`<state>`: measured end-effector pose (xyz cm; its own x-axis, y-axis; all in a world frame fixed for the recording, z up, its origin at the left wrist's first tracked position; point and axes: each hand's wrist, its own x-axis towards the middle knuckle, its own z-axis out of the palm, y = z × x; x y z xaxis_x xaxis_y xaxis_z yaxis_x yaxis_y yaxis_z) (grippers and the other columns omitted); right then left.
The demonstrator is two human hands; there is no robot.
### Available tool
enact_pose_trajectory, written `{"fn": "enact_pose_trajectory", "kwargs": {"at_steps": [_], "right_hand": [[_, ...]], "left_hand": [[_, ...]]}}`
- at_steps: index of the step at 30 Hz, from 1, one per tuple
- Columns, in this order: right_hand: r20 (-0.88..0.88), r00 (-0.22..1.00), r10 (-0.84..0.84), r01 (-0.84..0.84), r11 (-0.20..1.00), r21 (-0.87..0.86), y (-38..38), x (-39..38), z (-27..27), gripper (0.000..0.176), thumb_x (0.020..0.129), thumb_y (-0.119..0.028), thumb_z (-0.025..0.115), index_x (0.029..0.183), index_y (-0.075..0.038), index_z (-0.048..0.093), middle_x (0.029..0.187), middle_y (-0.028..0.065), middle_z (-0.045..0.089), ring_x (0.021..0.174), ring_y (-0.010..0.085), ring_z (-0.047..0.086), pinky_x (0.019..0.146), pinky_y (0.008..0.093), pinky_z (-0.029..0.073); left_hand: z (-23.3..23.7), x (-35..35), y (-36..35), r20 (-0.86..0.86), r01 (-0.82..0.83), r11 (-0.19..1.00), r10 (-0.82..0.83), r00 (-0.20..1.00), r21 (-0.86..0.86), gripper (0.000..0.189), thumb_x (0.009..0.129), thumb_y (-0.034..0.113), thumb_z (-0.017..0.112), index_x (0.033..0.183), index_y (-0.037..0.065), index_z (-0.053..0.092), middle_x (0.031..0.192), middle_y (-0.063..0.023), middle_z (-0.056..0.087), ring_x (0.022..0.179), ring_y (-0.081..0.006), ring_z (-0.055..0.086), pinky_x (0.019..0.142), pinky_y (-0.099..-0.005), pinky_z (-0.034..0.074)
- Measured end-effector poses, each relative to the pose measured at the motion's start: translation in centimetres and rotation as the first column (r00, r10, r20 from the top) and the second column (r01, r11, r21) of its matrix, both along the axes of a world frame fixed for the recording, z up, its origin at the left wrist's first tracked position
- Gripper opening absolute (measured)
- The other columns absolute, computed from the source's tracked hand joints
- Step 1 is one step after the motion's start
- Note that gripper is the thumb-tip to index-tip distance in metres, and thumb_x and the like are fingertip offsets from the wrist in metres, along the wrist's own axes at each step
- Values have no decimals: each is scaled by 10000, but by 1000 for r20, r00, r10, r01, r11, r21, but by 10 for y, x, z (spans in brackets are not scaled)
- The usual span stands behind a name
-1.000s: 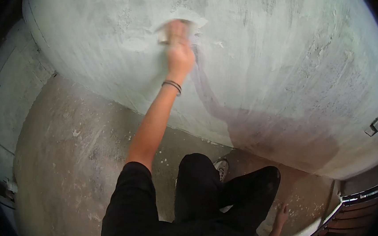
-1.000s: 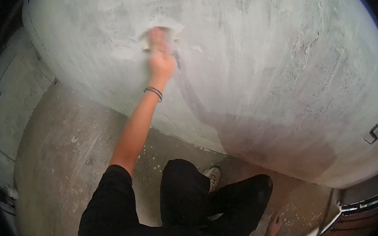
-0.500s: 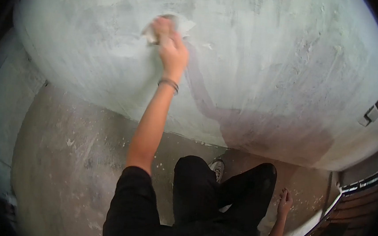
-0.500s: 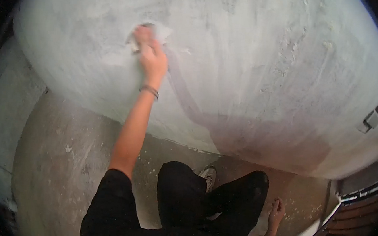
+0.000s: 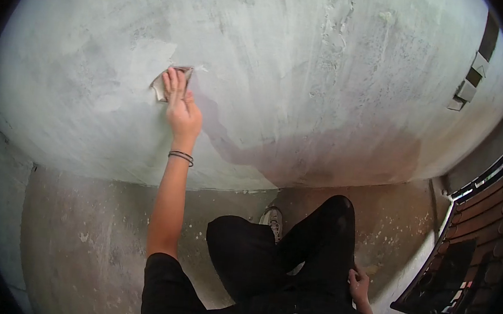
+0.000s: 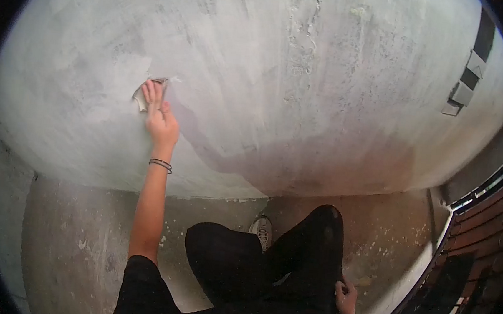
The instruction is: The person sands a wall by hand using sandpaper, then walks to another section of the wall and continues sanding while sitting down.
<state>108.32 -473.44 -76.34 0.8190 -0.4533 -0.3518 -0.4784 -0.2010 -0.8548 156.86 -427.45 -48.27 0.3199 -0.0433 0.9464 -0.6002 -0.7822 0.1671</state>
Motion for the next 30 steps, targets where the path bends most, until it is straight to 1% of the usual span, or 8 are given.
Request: {"fn": "enact_pose_trajectory", "kwargs": {"at_steps": [4,6,10,16,18,24,28,30], "right_hand": [[108,992,-69,70,997,-12,-9,8,-30,437,980,-259,647,1285,53,619,1091,125,692,933,185,667,848,334,531],[-10,991,-135,133,968,214,-13,10,-33,407,973,-240,658,1263,44,626,1089,109,687,937,160,660,843,310,528],[114,992,-50,2,922,388,-27,14,-38,377,968,-224,668,1233,41,627,1079,101,682,950,177,663,855,320,532],[96,994,-46,-10,860,511,-41,8,-44,409,955,-221,700,1250,41,596,1102,108,680,981,191,656,879,344,536],[-68,996,-62,91,784,614,-46,0,-51,444,942,-225,718,1274,39,588,1109,113,682,1006,197,648,892,349,528],[-123,987,104,-19,832,555,-53,-10,-92,426,937,-177,704,1303,11,594,1174,93,669,1020,205,646,896,345,516],[-162,971,173,-75,872,484,-56,-3,-76,379,939,-164,695,1275,-5,620,1194,89,668,1025,208,646,890,358,515],[79,972,-221,95,681,726,-33,18,-13,377,904,-167,738,1233,-6,648,1157,92,679,1049,218,643,911,383,513]], "left_hand": [[29,3,7,48,-88,992,92,995,-91,479,1066,212,390,1473,-33,443,1590,-193,346,1502,-393,245,1211,-431,243],[47,0,4,50,-89,986,97,994,-143,483,1065,214,388,1473,-38,439,1592,-198,339,1504,-392,238,1211,-430,243],[57,-3,-17,33,-104,960,117,993,-259,495,1066,223,378,1465,-66,429,1600,-211,313,1514,-389,206,1213,-434,238],[45,-9,-31,18,-20,986,24,1000,-166,517,1076,252,367,1459,-93,417,1610,-207,292,1520,-392,181,1214,-446,230],[46,-12,-30,9,-23,988,24,1000,-152,519,1078,258,366,1462,-87,416,1611,-207,290,1519,-394,181,1214,-447,230],[43,-9,-26,-2,-32,991,32,1000,-131,512,1080,263,365,1470,-63,420,1614,-203,284,1519,-393,179,1214,-447,234],[45,-12,-30,-20,-34,987,31,999,-159,503,1075,245,376,1480,-51,410,1620,-183,281,1523,-383,169,1218,-444,229],[43,-10,-27,-15,-43,989,41,999,-140,498,1073,235,378,1484,-45,408,1622,-179,279,1524,-379,167,1219,-440,229]]}}
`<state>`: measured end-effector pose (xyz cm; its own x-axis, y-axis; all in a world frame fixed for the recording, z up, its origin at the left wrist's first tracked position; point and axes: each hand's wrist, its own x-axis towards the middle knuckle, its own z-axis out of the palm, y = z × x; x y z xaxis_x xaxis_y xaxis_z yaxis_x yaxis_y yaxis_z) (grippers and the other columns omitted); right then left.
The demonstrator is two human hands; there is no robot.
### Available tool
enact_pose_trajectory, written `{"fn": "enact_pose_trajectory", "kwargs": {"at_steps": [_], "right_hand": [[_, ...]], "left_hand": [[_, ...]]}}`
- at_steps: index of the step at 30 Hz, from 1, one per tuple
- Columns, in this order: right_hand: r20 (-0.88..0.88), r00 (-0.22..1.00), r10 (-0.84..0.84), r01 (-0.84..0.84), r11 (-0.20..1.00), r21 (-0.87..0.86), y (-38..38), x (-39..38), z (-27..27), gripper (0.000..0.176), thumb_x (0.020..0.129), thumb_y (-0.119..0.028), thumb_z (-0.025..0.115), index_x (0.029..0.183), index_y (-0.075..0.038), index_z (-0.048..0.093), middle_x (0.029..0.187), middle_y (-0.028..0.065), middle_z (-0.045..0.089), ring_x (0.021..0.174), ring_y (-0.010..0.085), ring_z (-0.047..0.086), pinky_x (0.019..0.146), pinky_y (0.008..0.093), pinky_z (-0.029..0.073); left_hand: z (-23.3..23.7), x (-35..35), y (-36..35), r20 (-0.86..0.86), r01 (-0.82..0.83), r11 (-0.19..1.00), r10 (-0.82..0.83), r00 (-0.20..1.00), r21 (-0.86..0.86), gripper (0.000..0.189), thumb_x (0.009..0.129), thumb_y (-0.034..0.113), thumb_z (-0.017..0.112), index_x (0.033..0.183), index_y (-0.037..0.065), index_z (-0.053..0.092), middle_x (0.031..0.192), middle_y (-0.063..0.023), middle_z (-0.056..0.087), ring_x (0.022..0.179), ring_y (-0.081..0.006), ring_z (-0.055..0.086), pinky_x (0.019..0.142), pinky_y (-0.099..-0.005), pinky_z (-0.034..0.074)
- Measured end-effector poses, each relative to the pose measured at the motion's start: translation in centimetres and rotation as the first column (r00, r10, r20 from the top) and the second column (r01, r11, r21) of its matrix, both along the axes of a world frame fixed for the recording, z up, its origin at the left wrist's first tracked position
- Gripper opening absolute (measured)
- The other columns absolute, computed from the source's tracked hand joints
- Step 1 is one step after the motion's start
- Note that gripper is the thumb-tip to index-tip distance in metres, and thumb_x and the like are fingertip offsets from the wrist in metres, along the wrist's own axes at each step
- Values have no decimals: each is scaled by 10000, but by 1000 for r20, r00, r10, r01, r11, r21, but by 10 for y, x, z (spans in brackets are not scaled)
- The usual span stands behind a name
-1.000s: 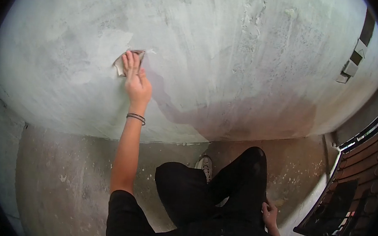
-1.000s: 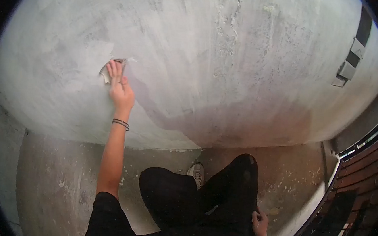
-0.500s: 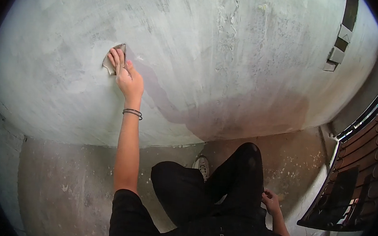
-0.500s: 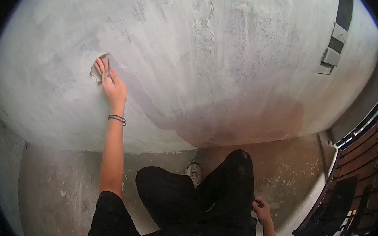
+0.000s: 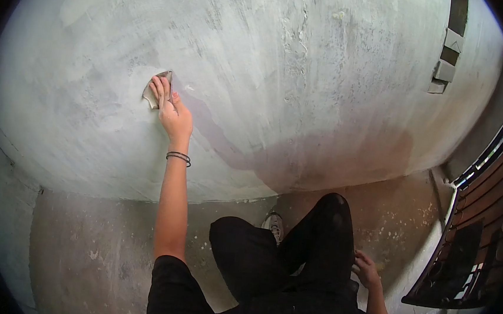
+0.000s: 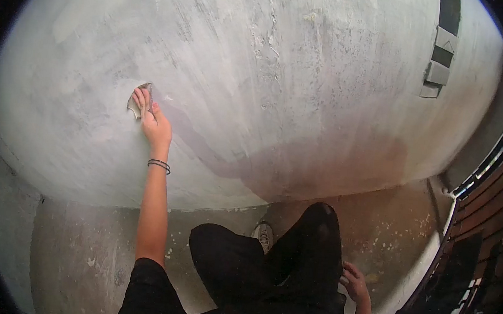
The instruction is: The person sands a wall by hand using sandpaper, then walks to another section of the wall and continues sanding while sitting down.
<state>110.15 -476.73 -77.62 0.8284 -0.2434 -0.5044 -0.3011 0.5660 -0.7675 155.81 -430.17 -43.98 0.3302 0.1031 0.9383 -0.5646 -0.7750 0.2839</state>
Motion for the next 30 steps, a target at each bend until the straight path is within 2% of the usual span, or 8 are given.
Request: {"fn": "enact_pose_trajectory", "kwargs": {"at_steps": [1,3,7,9,19,21,24,30], "right_hand": [[4,1000,7,-7,1000,4,1,7,4,377,904,-167,738,1233,-6,648,1157,92,679,1049,218,643,911,383,513],[1,978,208,-175,828,-532,6,10,9,398,871,-170,774,1221,-19,656,1119,90,681,1092,229,640,927,403,525],[33,993,116,-67,752,-656,19,10,20,365,839,-148,794,1162,-14,691,1105,113,683,1083,250,664,918,374,544],[98,977,188,-24,554,-832,19,10,24,301,836,-140,784,1092,2,717,1102,151,690,1039,260,690,885,341,562],[39,971,238,-107,571,-814,1,5,16,260,915,-171,720,1113,-5,698,1016,106,713,961,230,698,815,347,568],[-66,968,242,-248,881,-403,-5,5,-6,302,966,-218,674,1191,-18,649,977,58,698,891,178,674,768,315,552],[-116,983,142,-151,986,-70,4,0,-19,329,993,-237,641,1232,-13,617,958,30,675,862,130,638,772,269,522],[0,983,182,-167,904,-394,0,-11,-51,341,960,-186,679,1227,19,621,1102,91,682,956,166,649,853,322,519]], "left_hand": [[1,-1,2,-3,-3,1000,3,1000,22,494,1071,225,381,1489,-38,405,1623,-175,278,1525,-376,166,1219,-436,228],[3,-3,4,-12,-2,1000,2,1000,27,491,1070,219,380,1490,-33,405,1623,-175,277,1525,-374,167,1220,-434,228],[2,-3,1,-25,13,1000,-12,1000,13,486,1064,204,385,1496,-17,406,1626,-173,273,1526,-369,168,1222,-429,221],[2,-3,1,-22,-1,1000,1,1000,17,487,1064,202,386,1496,-20,405,1627,-173,269,1527,-368,166,1223,-428,218],[5,-7,1,-70,2,1000,-1,998,9,503,1067,229,375,1503,-21,392,1633,-172,257,1530,-362,159,1221,-420,217],[5,-9,4,-76,0,1000,1,997,24,502,1066,225,377,1504,-20,390,1634,-169,257,1530,-362,161,1221,-419,217],[3,-10,6,-92,5,999,-1,996,48,501,1066,221,379,1507,-16,387,1635,-161,257,1529,-362,166,1221,-418,218],[-2,-11,2,-116,21,999,-16,993,36,497,1062,209,390,1514,1,386,1636,-151,258,1526,-361,175,1223,-419,220]]}}
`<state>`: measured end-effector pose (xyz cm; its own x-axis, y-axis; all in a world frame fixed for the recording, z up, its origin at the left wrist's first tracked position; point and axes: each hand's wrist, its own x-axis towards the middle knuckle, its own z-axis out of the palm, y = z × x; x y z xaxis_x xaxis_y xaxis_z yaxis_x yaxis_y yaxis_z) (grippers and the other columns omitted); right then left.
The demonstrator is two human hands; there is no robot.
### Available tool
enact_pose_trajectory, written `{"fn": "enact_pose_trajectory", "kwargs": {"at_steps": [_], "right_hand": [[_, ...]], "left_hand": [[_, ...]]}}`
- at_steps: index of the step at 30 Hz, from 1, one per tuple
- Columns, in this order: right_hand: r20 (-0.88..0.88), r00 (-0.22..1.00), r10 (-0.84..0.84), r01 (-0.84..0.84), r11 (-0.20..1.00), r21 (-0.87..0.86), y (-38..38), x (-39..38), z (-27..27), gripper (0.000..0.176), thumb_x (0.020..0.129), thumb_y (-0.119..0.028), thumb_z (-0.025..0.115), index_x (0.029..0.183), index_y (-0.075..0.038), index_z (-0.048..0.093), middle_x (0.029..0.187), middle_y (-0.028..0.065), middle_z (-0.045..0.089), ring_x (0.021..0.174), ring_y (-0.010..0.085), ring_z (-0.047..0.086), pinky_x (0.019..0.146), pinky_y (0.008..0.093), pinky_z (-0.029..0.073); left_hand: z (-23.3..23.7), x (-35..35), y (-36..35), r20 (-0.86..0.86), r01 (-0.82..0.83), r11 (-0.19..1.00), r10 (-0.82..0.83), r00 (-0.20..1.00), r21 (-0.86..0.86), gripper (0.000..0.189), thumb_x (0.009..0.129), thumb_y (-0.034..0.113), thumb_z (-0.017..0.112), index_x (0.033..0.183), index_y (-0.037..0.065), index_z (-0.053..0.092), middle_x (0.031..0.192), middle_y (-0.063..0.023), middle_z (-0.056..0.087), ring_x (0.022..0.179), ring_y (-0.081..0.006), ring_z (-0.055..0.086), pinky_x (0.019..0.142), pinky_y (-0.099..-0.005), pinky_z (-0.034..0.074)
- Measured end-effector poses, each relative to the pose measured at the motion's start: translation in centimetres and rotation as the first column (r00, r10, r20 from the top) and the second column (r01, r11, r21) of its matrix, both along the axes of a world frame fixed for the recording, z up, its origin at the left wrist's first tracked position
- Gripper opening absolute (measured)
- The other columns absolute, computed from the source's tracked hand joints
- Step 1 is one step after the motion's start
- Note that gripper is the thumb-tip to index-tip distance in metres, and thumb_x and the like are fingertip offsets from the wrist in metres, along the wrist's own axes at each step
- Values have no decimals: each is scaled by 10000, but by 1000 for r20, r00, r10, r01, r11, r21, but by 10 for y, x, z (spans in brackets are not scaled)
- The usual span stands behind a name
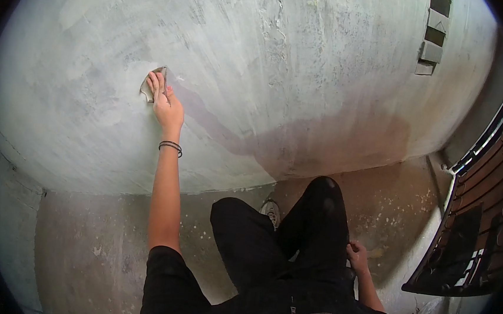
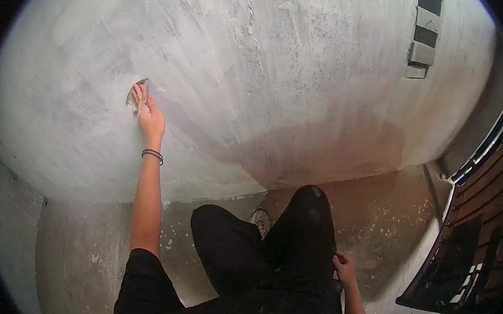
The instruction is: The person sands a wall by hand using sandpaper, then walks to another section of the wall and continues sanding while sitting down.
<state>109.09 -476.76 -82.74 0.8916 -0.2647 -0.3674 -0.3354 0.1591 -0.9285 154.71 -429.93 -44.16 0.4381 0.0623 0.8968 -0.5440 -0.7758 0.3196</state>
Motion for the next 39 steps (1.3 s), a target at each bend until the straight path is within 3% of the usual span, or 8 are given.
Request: {"fn": "enact_pose_trajectory", "kwargs": {"at_steps": [7,9,13,15,22,27,37,39], "right_hand": [[129,981,-145,157,984,-88,18,-35,16,416,896,-158,739,1239,52,634,1123,139,715,975,222,680,870,341,525],[-164,986,-43,-32,903,-428,17,-52,13,446,924,-203,704,1264,69,610,1179,175,695,1020,233,677,903,342,509],[-168,982,-82,6,913,-408,45,-54,40,430,969,-294,642,1204,66,646,1162,200,692,1052,247,668,923,346,495],[75,994,-75,105,762,-638,53,-52,28,452,993,-353,592,1176,54,661,1048,212,717,1005,260,681,904,358,493],[-324,937,128,-217,942,-257,37,-60,75,429,995,-302,587,1273,24,610,1174,256,672,1143,355,623,929,377,479],[85,970,229,-70,594,-801,77,-28,130,501,925,-193,678,1383,-29,557,1484,257,467,1339,425,485,1062,426,445],[227,974,23,161,632,-758,77,25,93,625,992,-257,592,1521,-25,354,1567,302,301,1446,436,336,1174,435,311],[164,985,54,51,818,-573,67,32,79,586,1040,-286,500,1513,19,340,1537,281,361,1429,382,377,1179,405,288]], "left_hand": [[-62,-1,11,-10,-26,992,27,1000,124,498,1048,168,401,1527,32,379,1638,-151,253,1525,-358,186,1224,-427,217],[-80,-4,17,-45,-12,992,17,999,123,501,1042,155,406,1529,38,379,1638,-152,253,1525,-359,186,1225,-427,215],[-92,-7,22,-102,-1,991,15,995,132,504,1034,127,414,1530,42,379,1639,-157,250,1525,-360,186,1226,-426,211],[-93,-7,20,-111,0,993,13,994,118,502,1038,130,412,1531,42,377,1638,-160,249,1525,-360,187,1225,-426,212],[-94,-9,14,-101,15,998,-9,995,62,497,1040,131,413,1527,38,382,1638,-165,248,1520,-371,198,1218,-429,229],[-88,-17,5,-81,-7,998,12,997,56,498,1037,125,405,1525,30,382,1641,-163,239,1516,-386,196,1217,-443,235],[-78,-5,-14,1,-23,998,23,1000,-55,500,1026,114,407,1486,-78,374,1639,-212,204,1505,-422,196,1216,-443,237],[-63,-1,-14,32,-46,997,48,998,-58,497,1026,114,410,1482,-79,381,1637,-212,210,1505,-418,202,1214,-438,242]]}}
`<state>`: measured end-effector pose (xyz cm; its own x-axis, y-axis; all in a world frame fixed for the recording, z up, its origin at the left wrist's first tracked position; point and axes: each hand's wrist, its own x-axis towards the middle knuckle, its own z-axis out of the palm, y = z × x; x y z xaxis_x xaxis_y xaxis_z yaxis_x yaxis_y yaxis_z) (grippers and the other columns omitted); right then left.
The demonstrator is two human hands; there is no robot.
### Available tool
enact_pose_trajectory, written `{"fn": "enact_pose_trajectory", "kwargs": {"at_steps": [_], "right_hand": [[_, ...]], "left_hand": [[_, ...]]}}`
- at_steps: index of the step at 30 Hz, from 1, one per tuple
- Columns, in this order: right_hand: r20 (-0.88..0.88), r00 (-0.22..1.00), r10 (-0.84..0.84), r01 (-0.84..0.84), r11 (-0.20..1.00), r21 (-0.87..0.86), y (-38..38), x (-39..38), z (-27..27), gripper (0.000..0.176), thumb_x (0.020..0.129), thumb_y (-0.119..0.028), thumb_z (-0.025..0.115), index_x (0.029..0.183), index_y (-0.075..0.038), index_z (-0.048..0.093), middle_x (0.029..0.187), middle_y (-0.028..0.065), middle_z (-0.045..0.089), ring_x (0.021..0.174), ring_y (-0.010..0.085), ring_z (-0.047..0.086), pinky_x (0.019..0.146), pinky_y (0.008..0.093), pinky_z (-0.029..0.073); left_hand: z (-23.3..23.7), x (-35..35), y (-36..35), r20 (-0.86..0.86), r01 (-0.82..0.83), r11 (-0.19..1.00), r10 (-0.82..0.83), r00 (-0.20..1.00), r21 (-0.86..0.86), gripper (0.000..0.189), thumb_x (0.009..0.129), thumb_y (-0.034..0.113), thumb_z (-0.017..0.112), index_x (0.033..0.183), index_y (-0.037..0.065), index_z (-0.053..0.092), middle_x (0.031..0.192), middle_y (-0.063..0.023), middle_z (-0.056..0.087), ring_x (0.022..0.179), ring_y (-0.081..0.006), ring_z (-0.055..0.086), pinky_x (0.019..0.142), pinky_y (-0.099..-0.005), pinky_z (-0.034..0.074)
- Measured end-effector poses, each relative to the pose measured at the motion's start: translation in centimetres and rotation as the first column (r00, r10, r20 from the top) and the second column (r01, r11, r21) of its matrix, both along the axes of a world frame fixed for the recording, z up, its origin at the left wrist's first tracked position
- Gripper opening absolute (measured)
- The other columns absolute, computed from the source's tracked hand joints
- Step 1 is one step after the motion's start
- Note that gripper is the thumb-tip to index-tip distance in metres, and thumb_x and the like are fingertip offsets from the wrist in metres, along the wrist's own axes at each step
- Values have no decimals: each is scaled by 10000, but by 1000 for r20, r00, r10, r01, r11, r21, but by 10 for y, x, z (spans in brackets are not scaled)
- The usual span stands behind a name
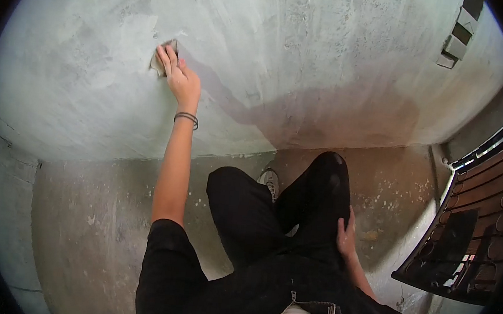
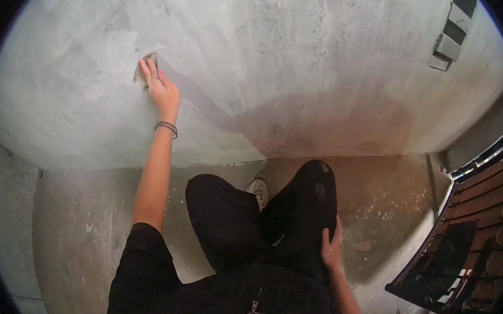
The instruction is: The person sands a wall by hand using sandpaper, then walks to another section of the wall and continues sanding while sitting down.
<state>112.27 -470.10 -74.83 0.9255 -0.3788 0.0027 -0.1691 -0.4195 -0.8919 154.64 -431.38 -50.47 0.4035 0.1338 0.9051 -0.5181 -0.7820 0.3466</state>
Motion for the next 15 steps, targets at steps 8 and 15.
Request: {"fn": "enact_pose_trajectory", "kwargs": {"at_steps": [8,15], "right_hand": [[-160,978,-133,196,848,493,-26,-19,-30,480,1072,-365,455,1197,64,632,1139,111,671,1059,177,586,967,311,445],[-232,967,-101,201,865,460,-40,-42,-53,509,1071,-381,457,1210,69,649,1133,111,685,1039,177,609,945,308,456]], "left_hand": [[84,14,-1,162,1,1000,-5,987,25,470,1055,179,394,1456,-65,432,1622,-213,249,1492,-395,249,1190,-430,291],[93,6,-22,184,62,996,-72,980,58,459,1039,150,424,1445,-60,456,1616,-202,279,1473,-406,292,1168,-422,316]]}}
